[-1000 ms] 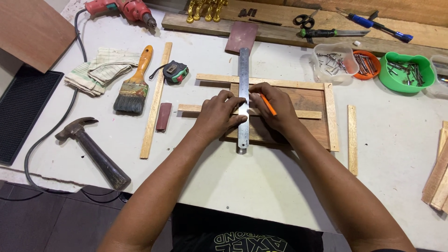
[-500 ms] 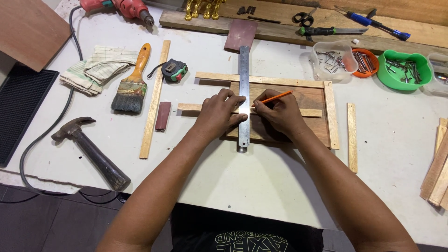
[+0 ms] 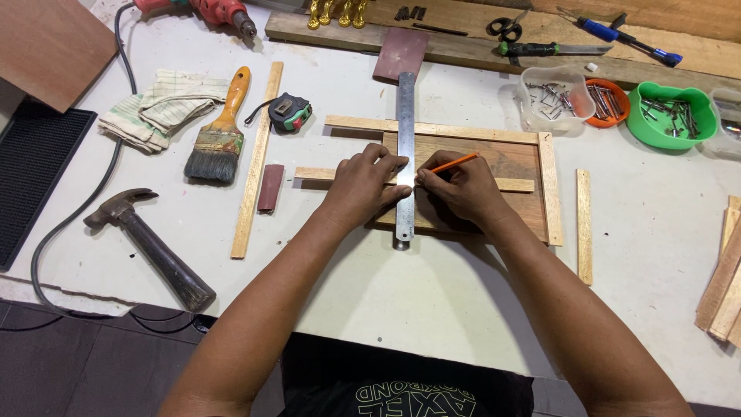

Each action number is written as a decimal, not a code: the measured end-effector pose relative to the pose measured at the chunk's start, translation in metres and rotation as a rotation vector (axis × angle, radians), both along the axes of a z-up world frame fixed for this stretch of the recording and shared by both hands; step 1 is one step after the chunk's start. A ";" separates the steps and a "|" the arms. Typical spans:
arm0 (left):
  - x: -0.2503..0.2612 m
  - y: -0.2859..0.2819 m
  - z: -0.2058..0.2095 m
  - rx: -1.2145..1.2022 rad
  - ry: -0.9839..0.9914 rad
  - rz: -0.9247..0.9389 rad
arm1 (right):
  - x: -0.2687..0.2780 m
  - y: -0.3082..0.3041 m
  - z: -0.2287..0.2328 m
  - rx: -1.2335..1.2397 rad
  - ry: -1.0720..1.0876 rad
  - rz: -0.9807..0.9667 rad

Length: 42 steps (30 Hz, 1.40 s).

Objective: The person assembles a small wooden frame on a workbench. They measure a wood strip with a tape measure, mark it with a pencil using a steel ruler as a guide, position thin wooden slats around a wooden panel, and pick nails from containers while fitting the frame pieces together by hand.

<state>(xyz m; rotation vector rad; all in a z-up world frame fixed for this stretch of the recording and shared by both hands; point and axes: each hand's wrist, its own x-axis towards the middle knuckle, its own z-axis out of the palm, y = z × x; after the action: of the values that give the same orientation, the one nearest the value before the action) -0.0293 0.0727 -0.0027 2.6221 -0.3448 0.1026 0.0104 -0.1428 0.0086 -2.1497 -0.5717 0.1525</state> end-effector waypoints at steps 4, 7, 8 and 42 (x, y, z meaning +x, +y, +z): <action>0.000 0.000 0.000 0.004 0.009 -0.004 | 0.007 -0.009 -0.012 -0.082 -0.030 0.058; -0.001 0.000 -0.001 -0.003 -0.029 -0.007 | 0.011 -0.011 -0.022 0.167 0.064 -0.021; -0.001 0.000 -0.001 -0.002 -0.020 -0.005 | 0.008 -0.007 -0.015 0.179 0.062 -0.069; 0.026 0.034 0.005 -0.729 0.218 0.198 | -0.007 0.044 0.020 -0.302 -0.484 0.240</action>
<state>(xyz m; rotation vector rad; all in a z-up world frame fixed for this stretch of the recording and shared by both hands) -0.0030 0.1069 0.0027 1.9111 0.0359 0.0031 0.0034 -0.0988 0.0287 -2.4160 -1.1485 -0.1692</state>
